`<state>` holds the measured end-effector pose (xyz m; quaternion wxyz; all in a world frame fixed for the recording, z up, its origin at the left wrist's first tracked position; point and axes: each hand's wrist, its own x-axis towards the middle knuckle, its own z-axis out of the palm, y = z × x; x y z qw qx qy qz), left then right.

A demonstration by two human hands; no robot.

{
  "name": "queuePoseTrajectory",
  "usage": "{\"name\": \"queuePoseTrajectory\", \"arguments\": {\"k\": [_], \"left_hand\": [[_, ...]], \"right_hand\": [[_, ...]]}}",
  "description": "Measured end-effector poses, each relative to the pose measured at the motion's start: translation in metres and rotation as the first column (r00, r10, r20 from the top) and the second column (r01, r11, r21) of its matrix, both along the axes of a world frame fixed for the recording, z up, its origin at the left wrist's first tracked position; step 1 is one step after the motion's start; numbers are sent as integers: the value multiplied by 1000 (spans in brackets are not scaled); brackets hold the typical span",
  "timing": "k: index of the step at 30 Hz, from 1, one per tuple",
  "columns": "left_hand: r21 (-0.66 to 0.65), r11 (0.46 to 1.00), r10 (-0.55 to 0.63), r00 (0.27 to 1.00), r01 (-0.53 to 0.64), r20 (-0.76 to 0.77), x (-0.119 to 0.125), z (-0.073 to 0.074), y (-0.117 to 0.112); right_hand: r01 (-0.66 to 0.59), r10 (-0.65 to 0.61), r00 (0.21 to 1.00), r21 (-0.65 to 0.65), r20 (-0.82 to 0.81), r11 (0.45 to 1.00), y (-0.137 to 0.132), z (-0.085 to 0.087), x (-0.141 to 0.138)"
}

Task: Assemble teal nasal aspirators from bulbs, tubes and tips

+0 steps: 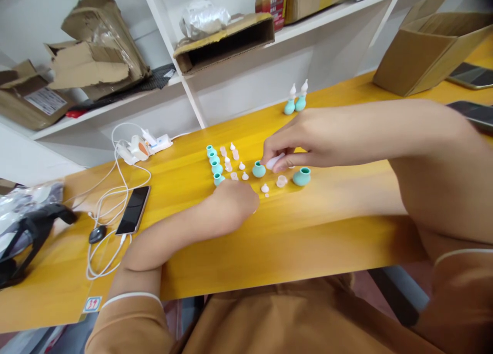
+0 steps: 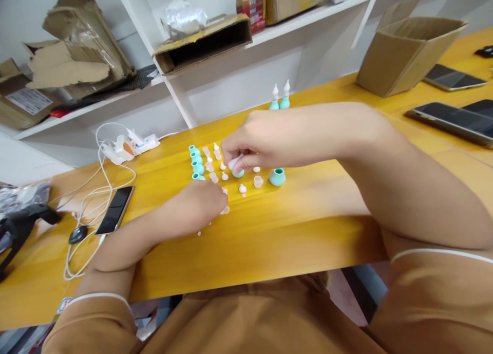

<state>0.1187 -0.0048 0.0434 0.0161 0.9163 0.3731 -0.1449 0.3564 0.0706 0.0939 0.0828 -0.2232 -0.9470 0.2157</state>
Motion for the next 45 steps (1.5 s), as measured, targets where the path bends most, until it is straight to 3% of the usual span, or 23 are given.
{"name": "queuePoseTrajectory", "arguments": {"k": [4, 10, 14, 17, 21, 25, 31, 38, 45], "left_hand": [[-90, 992, 64, 962, -91, -265, 14, -7, 4], [-83, 984, 122, 942, -155, -311, 18, -1, 1], [72, 993, 107, 986, -98, -125, -19, 27, 1], [159, 986, 37, 991, -58, 132, -47, 55, 11], [212, 972, -25, 850, -103, 526, -54, 76, 21], [177, 977, -25, 752, -123, 659, -43, 68, 25], [122, 980, 7, 644, -156, 765, -42, 58, 33], [45, 993, 32, 612, -110, 790, -45, 63, 36], [57, 991, 37, 671, -117, 741, -45, 65, 31]], "right_hand": [[46, -41, 996, -58, 80, 997, -1, -2, -4], [18, -20, 992, 18, 125, 1000, -6, 2, -5], [-19, 11, 996, 94, 84, 995, -6, 3, -2], [-31, 30, 1000, 112, 9, 993, -6, 4, -3], [-70, 85, 988, 119, -130, 990, -6, 6, -10], [-28, 57, 955, 104, -291, 994, -5, 4, -17], [10, -25, 924, -43, -382, 999, -3, -1, -23], [-56, 28, 903, -53, -428, 997, -2, -4, -23], [-63, 41, 926, -45, -375, 997, -2, -4, -25]]}}
